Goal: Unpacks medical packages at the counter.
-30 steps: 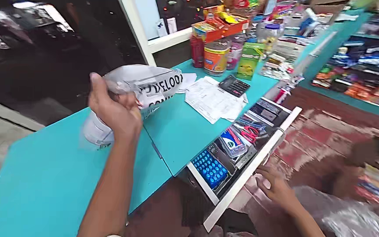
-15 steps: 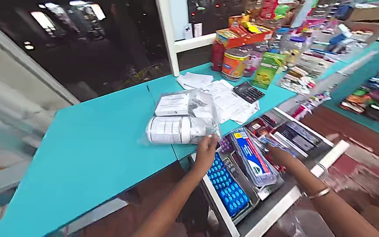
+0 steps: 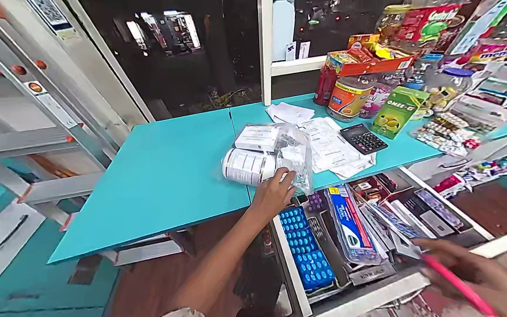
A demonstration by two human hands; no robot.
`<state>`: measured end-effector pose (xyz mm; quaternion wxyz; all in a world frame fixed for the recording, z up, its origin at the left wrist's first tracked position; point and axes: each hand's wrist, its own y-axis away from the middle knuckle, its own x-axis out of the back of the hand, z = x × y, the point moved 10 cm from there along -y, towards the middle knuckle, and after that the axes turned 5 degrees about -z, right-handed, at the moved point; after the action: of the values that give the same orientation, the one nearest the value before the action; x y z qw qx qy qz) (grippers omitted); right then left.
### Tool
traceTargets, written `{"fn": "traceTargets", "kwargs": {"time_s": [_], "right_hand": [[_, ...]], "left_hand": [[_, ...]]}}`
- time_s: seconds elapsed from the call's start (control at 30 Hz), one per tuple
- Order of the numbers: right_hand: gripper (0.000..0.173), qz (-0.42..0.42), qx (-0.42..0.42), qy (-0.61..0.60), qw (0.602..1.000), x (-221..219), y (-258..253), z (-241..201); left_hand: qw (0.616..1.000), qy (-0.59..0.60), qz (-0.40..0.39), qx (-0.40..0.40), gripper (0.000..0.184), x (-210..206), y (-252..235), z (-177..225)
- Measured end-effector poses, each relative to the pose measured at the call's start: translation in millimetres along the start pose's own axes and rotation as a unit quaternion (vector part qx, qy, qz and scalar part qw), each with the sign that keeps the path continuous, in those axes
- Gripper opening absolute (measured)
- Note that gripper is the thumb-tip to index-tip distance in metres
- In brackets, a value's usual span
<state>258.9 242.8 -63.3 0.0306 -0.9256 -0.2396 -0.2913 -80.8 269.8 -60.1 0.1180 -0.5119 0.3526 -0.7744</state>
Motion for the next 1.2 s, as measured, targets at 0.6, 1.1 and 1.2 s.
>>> {"fn": "traceTargets", "kwargs": {"time_s": [0.6, 1.1, 1.2], "right_hand": [[0.072, 0.023, 0.106, -0.415, 0.903, -239, -84, -25], [0.074, 0.073, 0.184, -0.419, 0.886, -232, -138, -46], [0.073, 0.087, 0.183, -0.404, 0.892, -226, -138, -47]], "left_hand": [[0.988, 0.039, 0.087, -0.118, 0.017, 12, 9, -10], [0.988, 0.037, 0.103, -0.112, 0.019, 18, 3, 0], [0.982, 0.056, 0.126, -0.132, 0.018, 18, 6, 3]]}}
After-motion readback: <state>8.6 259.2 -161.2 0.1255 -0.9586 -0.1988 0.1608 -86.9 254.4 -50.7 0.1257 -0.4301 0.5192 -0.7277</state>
